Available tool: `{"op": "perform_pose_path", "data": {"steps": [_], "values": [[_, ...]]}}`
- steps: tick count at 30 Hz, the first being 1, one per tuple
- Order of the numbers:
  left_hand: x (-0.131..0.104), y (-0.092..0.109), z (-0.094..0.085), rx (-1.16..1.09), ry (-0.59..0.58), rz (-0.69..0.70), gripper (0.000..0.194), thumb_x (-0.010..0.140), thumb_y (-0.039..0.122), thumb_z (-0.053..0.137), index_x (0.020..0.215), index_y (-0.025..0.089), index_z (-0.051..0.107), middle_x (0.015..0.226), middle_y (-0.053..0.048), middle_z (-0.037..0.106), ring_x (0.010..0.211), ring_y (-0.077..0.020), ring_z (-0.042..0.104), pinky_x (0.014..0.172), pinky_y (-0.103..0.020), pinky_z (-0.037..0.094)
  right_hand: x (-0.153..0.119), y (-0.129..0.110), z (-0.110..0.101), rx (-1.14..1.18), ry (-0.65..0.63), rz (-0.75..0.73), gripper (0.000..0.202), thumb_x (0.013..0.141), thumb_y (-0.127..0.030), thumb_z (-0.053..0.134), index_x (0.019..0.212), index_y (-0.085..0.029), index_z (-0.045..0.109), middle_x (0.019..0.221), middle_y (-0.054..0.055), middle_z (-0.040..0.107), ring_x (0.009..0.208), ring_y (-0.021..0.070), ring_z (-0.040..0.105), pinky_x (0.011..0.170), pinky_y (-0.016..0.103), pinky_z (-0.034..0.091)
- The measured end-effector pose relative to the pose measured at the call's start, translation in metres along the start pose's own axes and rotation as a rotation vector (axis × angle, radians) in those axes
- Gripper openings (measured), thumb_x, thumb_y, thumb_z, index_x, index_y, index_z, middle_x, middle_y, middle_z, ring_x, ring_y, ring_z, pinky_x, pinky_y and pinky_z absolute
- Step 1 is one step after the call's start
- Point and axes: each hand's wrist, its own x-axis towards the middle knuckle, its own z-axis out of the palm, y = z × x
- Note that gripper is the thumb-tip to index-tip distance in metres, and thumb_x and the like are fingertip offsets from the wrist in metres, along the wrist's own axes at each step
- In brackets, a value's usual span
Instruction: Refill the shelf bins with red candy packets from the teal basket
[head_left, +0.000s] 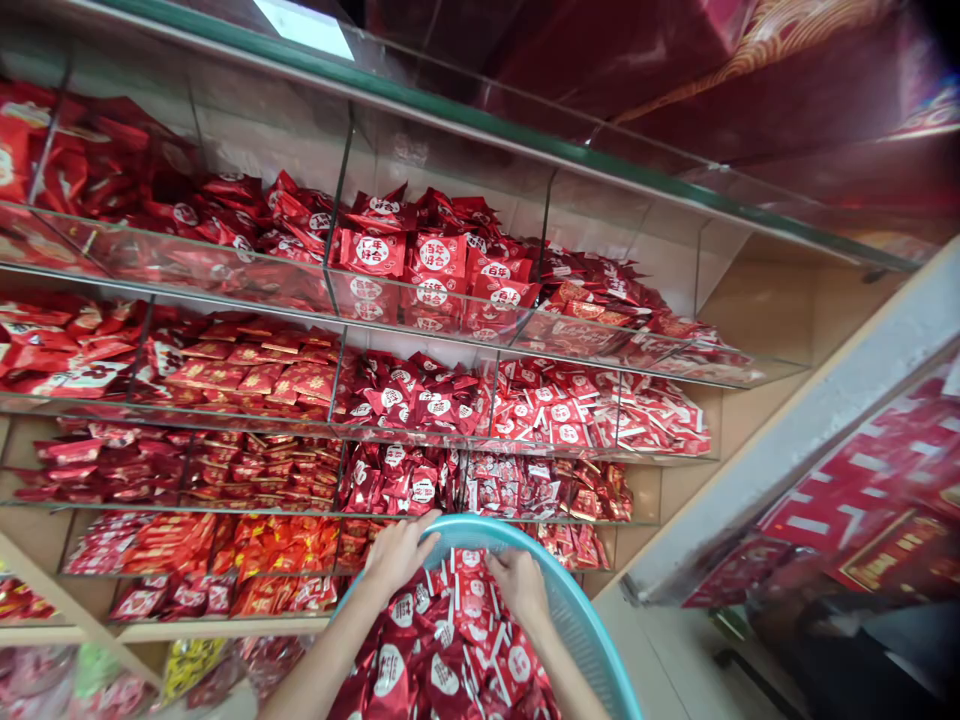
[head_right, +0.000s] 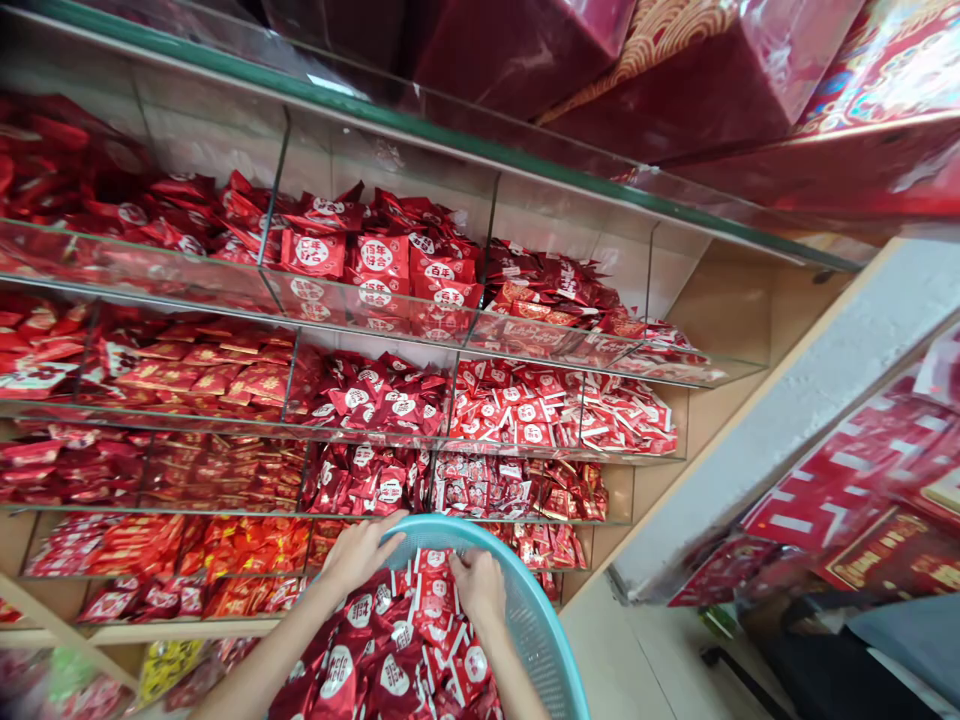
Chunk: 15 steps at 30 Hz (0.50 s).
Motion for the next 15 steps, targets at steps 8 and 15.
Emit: {"op": "perform_pose_path", "data": {"steps": [8,15], "values": [[0.000,-0.003,0.002,-0.001,0.020,0.016,0.046,0.085,0.050,0.024,0.126,0.034,0.038,0.091,-0.005,0.065,0.087,-0.0213,0.060,0.075,-0.031,0.043,0.018,-0.087,-0.072,-0.058,0.244,-0.393,0.038,0.083,-0.046,0.034,0.059,-0.020,0.047,0.044,-0.004,0.042,0.042,0.0099,0.035,0.046,0.023,0.024],[-0.002,-0.002,0.000,-0.010,0.012,-0.003,0.047,0.085,0.051,0.024,0.125,0.034,0.039,0.095,-0.005,0.064,0.089,-0.0215,0.059,0.076,-0.031,0.043,0.092,-0.155,-0.133,-0.195,0.493,-0.641,0.035,0.079,-0.040,0.044,0.103,-0.017,0.049,0.092,0.007,0.056,0.083,0.0187,0.051,0.071,0.028,0.037]]}}
